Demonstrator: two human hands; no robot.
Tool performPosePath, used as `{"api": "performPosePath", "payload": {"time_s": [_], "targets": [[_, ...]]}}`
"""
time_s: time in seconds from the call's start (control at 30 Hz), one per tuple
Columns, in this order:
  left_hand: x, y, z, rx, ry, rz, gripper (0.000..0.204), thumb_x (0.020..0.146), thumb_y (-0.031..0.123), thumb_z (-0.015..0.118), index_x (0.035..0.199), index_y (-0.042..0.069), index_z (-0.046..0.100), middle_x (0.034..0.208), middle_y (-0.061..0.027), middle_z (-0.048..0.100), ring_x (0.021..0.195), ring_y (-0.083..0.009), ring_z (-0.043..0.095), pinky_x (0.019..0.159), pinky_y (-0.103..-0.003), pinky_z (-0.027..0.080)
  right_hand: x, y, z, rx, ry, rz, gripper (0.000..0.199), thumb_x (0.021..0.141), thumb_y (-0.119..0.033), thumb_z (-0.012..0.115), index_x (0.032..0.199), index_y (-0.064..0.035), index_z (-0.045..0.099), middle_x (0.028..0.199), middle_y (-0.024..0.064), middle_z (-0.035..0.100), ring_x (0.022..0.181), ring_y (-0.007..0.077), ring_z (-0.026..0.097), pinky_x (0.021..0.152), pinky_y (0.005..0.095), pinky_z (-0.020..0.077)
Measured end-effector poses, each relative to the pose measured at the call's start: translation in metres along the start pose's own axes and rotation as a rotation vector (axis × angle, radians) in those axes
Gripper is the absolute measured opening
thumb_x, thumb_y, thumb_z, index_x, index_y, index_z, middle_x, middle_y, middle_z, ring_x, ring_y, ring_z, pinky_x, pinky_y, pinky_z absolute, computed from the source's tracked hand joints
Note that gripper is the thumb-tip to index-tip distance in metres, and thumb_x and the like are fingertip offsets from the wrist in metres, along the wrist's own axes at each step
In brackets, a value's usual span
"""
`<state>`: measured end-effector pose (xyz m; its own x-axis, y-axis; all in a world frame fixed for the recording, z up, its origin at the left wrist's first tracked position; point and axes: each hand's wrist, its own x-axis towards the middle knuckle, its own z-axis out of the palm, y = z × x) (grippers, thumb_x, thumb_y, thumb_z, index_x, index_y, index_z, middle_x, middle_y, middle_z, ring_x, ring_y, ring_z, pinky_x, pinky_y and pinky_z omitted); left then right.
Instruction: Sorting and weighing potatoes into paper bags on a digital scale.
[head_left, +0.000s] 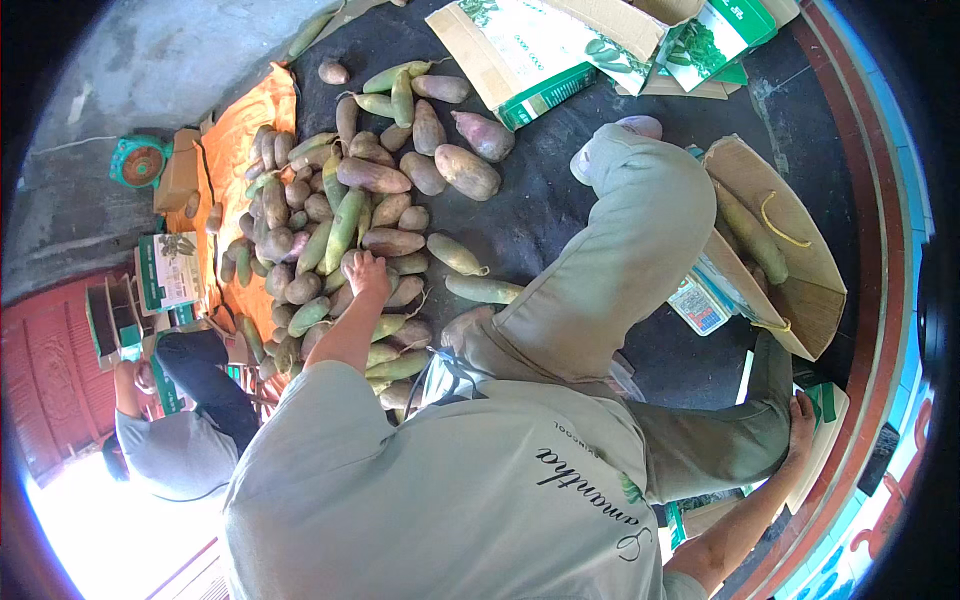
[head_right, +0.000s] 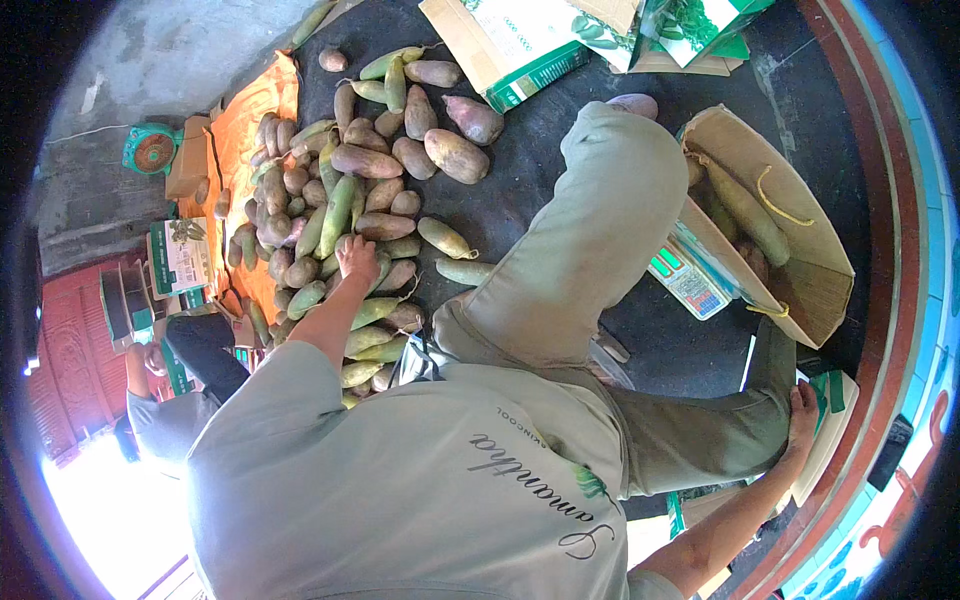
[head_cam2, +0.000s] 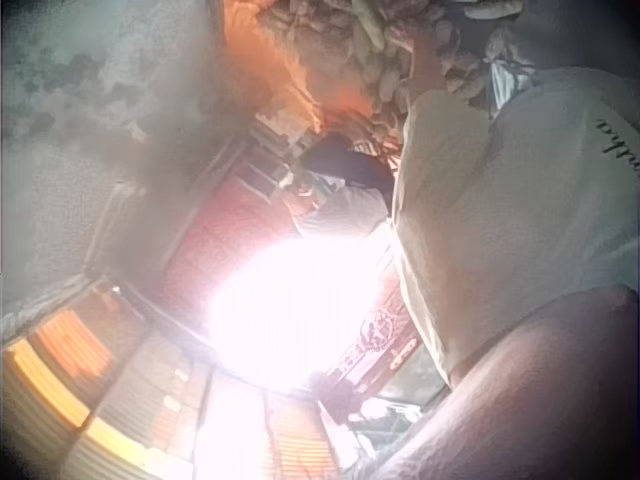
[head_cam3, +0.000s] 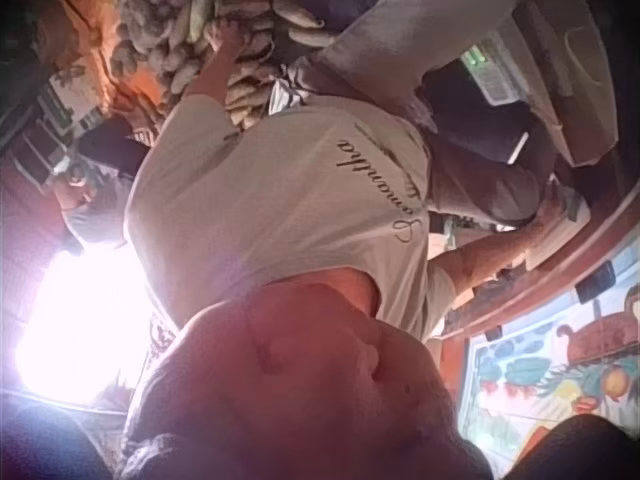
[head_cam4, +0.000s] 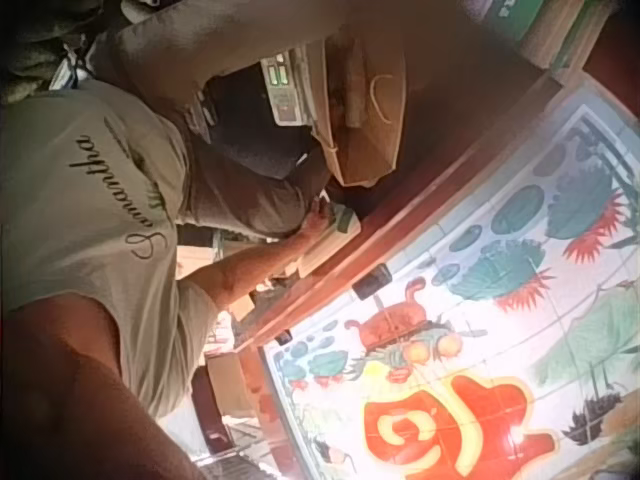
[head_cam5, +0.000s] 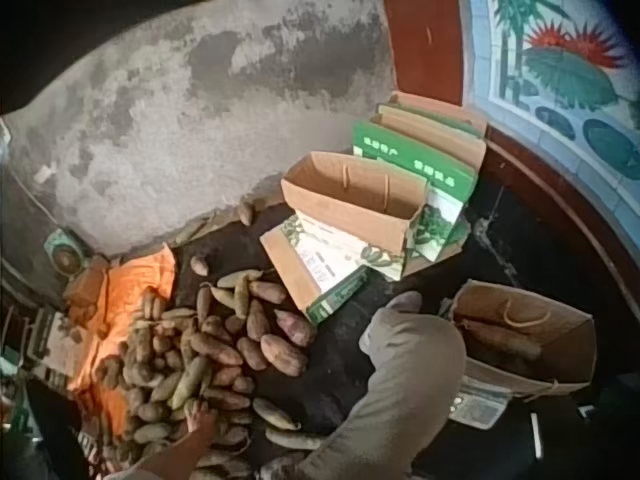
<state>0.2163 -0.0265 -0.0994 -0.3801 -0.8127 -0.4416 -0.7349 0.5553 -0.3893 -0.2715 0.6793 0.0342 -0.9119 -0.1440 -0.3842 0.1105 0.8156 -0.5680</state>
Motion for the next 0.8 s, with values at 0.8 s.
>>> {"api": "performPosePath", "payload": {"time_s": [0.8], "targets": [[0.064, 0.067, -0.009, -0.022, -0.126, 0.239, 0.037, 0.088, 0.022, 0.045, 0.125, 0.018, 0.047, 0.127, -0.0068, 0.043, 0.122, -0.0253, 0.037, 0.099, -0.052, 0.028, 0.029, -0.031, 0.019, -0.429, -0.295, 0.381, 0.086, 0.072, -0.057, 0.062, 0.138, -0.0102, 0.033, 0.128, 0.0189, 0.048, 0.114, 0.0286, 0.050, 0.097, 0.0361, 0.0363]]}}
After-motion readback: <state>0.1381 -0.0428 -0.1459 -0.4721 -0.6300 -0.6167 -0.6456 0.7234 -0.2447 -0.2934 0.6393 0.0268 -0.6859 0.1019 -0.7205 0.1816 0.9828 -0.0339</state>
